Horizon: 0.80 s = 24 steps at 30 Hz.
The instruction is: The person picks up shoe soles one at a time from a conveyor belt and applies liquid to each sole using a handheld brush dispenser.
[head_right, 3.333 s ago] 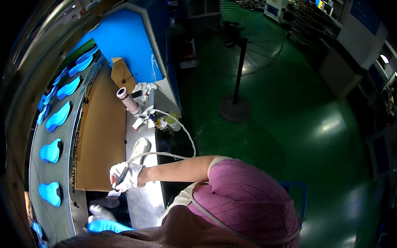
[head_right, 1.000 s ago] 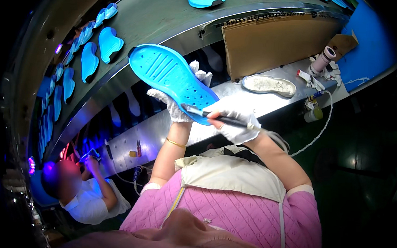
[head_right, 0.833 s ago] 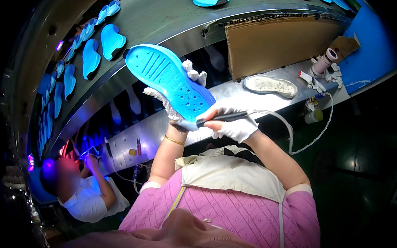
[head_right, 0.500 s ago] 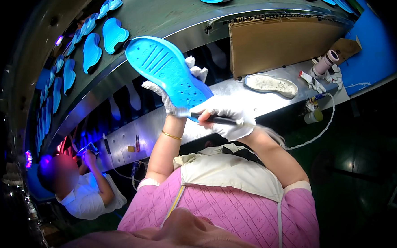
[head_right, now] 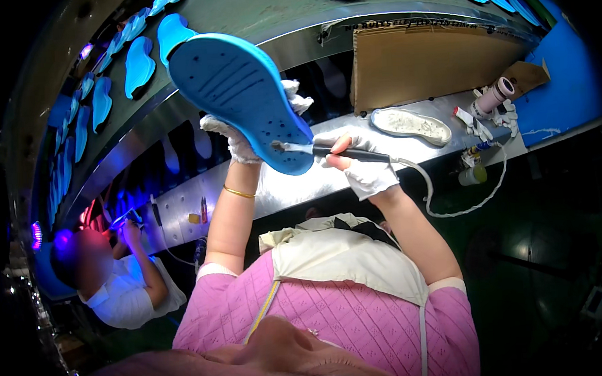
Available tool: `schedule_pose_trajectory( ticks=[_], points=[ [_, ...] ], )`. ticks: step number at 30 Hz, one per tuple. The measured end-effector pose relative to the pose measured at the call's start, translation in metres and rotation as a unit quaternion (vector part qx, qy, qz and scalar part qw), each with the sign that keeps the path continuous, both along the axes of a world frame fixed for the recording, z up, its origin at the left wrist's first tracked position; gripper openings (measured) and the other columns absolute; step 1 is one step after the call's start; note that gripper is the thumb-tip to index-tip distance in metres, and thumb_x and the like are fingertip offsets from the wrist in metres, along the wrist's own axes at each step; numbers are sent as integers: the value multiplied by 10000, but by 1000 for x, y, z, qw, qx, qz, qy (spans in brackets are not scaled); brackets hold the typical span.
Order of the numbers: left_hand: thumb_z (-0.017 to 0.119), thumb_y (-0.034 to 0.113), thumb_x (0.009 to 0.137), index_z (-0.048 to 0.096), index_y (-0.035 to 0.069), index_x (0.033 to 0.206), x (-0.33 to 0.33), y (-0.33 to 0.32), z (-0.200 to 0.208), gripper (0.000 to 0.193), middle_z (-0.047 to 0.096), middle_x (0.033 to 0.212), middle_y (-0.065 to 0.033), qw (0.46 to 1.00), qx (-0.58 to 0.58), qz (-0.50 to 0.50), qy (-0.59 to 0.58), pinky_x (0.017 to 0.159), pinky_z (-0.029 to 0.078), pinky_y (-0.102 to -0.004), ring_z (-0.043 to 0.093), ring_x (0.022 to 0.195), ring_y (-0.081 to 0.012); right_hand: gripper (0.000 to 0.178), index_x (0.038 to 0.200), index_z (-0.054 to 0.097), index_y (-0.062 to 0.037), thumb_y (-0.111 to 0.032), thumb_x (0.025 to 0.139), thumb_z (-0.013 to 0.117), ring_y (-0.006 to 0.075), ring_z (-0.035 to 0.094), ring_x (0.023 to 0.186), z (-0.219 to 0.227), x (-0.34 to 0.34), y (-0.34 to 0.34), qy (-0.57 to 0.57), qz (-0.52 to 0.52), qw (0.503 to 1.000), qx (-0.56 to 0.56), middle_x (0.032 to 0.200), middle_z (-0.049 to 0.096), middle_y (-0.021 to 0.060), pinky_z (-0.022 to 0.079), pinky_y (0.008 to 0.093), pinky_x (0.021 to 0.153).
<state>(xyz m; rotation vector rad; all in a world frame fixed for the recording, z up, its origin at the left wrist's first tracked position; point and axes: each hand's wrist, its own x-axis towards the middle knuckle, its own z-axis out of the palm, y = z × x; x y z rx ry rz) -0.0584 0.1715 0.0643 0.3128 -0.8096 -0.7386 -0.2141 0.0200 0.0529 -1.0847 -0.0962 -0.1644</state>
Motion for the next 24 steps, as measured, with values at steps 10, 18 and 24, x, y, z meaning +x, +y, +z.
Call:
schedule_pose_trajectory(
  ticks=[10, 18, 24],
  points=[
    [583, 723, 662, 525, -5, 1197, 14, 0, 2, 906, 627, 1049, -143, 943, 297, 101, -112, 784, 546, -340, 630, 922, -204, 107, 762, 614, -44, -15, 681, 679, 159, 593, 772, 23, 10, -24, 124, 160, 952, -230, 794, 622, 63, 471, 266, 700],
    [510, 591, 848, 493, 48, 1264, 18, -10, 10, 684, 617, 1036, -130, 847, 507, 118, -106, 705, 542, -301, 633, 798, -187, 79, 771, 619, -53, -11, 709, 646, 137, 573, 752, 37, 11, 0, -11, 61, 891, -449, 780, 618, 41, 469, 260, 712],
    [515, 588, 852, 505, 66, 1264, 11, -8, 22, 665, 618, 1011, -106, 834, 528, 120, -103, 726, 517, -281, 606, 799, -154, 95, 781, 628, -46, 10, 704, 623, 149, 589, 715, 27, 21, -6, -25, 27, 925, -378, 766, 614, 54, 488, 251, 685]
  ],
)
